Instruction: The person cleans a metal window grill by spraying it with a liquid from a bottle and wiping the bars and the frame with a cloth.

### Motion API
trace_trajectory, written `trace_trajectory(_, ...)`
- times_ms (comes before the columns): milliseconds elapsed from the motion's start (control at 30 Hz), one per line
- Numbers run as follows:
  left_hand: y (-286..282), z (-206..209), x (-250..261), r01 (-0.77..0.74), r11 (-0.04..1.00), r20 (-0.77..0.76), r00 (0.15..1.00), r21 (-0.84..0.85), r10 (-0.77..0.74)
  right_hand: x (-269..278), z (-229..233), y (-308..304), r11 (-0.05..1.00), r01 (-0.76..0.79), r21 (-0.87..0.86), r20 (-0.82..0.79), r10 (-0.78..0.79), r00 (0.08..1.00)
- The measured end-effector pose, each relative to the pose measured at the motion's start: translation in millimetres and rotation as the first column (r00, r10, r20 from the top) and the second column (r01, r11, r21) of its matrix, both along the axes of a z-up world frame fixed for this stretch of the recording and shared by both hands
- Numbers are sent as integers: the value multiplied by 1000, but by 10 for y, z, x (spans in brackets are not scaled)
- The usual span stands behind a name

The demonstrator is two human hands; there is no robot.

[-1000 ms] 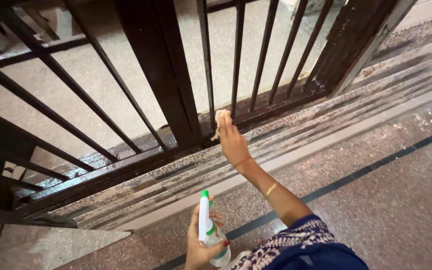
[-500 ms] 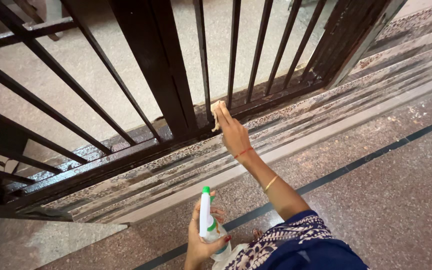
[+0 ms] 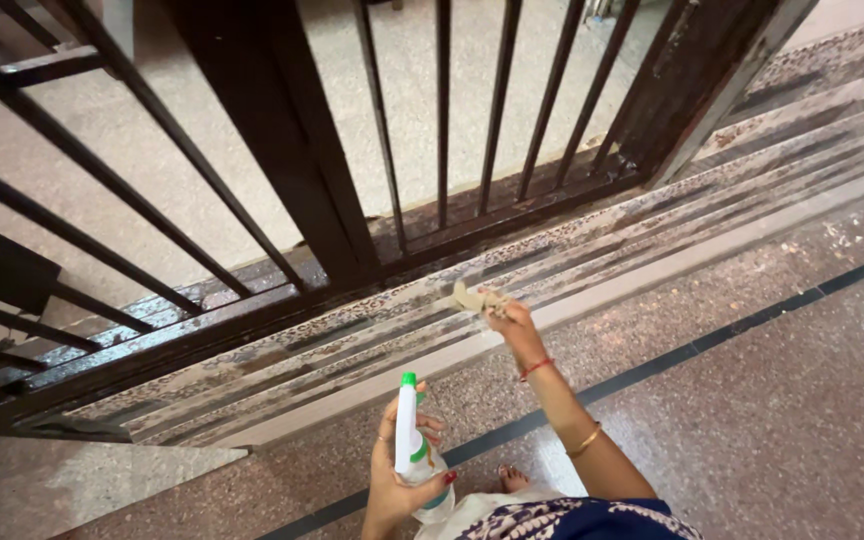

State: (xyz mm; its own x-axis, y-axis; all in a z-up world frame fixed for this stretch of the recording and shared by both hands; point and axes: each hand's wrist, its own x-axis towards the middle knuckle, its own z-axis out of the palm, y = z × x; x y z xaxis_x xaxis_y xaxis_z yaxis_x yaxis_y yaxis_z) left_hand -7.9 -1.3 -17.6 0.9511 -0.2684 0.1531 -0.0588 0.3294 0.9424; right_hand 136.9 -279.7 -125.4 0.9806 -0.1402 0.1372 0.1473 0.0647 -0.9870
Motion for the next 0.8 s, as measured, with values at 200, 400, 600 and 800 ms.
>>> trace_trajectory(200, -281, -4, 6, 7, 1000, 0, 1000, -9, -7, 4, 338, -492, 812, 182, 555, -308, -3, 951)
trace_trajectory(400, -558, 107, -21, -35, 999, -43, 998, 4, 35, 368, 1127, -670, 697, -72, 713, 22, 81, 996)
trace_trajectory(600, -767, 181, -3, -58, 997, -64, 996, -45, 55, 311, 1179, -649, 743, -310, 593, 166, 263, 950)
trace_trajectory(800, -980, 202, 207, 183, 975, 25, 983, -128, -181, -139, 1228, -601, 681, -314, 662, 94, 340, 936)
